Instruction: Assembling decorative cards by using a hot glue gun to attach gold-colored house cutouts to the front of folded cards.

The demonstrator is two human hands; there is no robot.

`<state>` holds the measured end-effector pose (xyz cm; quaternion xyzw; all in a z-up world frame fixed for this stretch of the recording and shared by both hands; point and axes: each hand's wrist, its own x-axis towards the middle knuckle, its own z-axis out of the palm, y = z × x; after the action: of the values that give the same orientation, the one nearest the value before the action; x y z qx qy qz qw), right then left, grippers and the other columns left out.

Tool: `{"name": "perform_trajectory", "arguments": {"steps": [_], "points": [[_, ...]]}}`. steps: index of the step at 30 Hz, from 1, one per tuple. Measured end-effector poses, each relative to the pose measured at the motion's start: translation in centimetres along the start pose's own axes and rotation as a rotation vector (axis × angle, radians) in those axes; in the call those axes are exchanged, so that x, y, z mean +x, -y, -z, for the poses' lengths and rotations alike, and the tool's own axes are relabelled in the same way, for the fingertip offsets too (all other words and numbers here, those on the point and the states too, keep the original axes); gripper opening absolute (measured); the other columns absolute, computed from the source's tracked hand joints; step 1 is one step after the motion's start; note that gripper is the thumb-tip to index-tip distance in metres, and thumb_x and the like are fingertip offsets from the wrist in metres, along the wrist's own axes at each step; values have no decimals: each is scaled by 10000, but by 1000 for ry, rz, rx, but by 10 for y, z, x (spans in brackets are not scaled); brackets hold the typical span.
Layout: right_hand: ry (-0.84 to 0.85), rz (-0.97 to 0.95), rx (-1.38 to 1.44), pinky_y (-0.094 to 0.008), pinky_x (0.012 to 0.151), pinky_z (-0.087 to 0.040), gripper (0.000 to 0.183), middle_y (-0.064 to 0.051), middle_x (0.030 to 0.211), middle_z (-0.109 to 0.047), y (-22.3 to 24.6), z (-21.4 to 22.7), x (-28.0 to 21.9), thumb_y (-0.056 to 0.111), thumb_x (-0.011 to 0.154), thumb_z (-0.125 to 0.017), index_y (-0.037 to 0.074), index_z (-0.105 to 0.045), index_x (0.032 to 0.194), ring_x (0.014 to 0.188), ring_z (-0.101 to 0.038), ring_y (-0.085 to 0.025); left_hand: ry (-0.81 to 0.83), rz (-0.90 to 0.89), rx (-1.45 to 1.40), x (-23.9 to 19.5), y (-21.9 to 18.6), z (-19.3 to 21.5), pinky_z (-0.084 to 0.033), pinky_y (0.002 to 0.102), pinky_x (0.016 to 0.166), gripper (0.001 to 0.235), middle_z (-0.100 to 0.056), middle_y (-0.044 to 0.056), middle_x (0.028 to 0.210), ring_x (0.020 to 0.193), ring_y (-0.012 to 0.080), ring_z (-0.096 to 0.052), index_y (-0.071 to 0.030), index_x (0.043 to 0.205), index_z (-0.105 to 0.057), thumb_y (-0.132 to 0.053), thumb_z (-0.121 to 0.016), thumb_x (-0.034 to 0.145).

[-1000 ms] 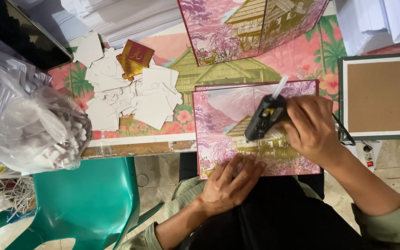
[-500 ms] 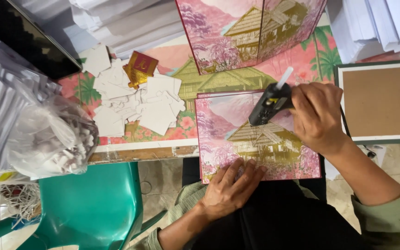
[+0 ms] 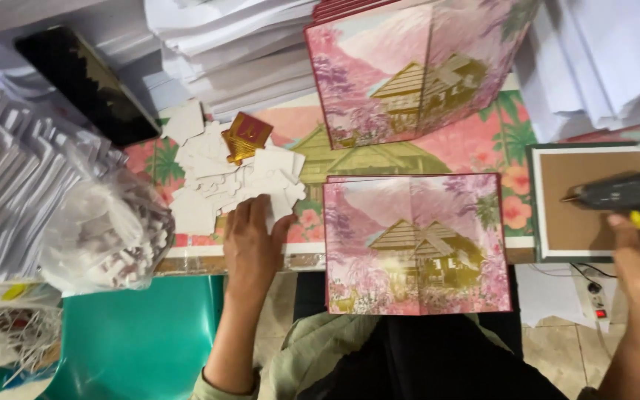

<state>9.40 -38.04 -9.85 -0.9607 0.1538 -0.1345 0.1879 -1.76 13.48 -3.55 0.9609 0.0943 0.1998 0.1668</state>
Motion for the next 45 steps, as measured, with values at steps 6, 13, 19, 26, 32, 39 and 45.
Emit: {"name": "perform_trajectory", "arguments": {"steps": [6,13,19,26,32,39,45], "points": [[-136,690,84,-428,800,-480,413,-242,1103,-569,94,47,-64,96,918,-745,-107,-565,1230,964,-564,-358,-24,-41,-51,4,1,11,-479,408,579,223,-633,131,792,667,301,-598,-3,1071,-593,-174,-535,940],[17,754,241,-391,812,-498,455,-170,1052,-617,140,27,-113,236,874,-630,-35,-537,1228,935,-588,-295,-15,43,-136,1,-1,20,-486,390,563,297,-677,123,945,694,283,-644,-49,1034,-677,-291,-610,875],[38,815,274,-401,889,-492,501,-192,1130,-610,143,26,-113,233,867,-623,-55,-501,1259,1005,-591,-311,-7,150,-12,7,-4,15,-479,450,434,202,-675,114,778,616,332,-641,-78,959,-642,-217,-529,867],[-8,780,315,-379,884,-475,400,-166,1124,-640,162,56,-98,87,866,-689,-56,-560,1217,997,-577,-301,-352,64,-8,6,-13,28,-517,352,503,205,-644,126,920,743,273,-645,14,1066,-617,-89,-459,984],[180,752,557,-337,814,-497,163,-183,1004,-650,216,74,-98,-50,886,-609,-67,-651,1042,854,-619,-253,-206,170,-541,-18,-84,38,-420,269,583,259,-557,40,866,684,135,-496,-70,1157,-617,-56,-468,946],[593,533,888,-228,522,-527,290,-111,930,-663,232,46,-102,-7,800,-657,2,-622,1089,618,-618,-114,-6,113,-950,-15,-132,16,-524,280,609,305,-577,83,784,682,189,-598,-33,1132,-619,-85,-657,834],[584,459,882,-249,448,-479,263,-99,623,-626,219,34,-106,-36,788,-664,7,-654,1048,472,-544,-108,-31,109,-740,-27,-125,-26,-529,295,476,252,-636,50,639,529,199,-637,-80,1068,-643,-137,-686,826]]}}
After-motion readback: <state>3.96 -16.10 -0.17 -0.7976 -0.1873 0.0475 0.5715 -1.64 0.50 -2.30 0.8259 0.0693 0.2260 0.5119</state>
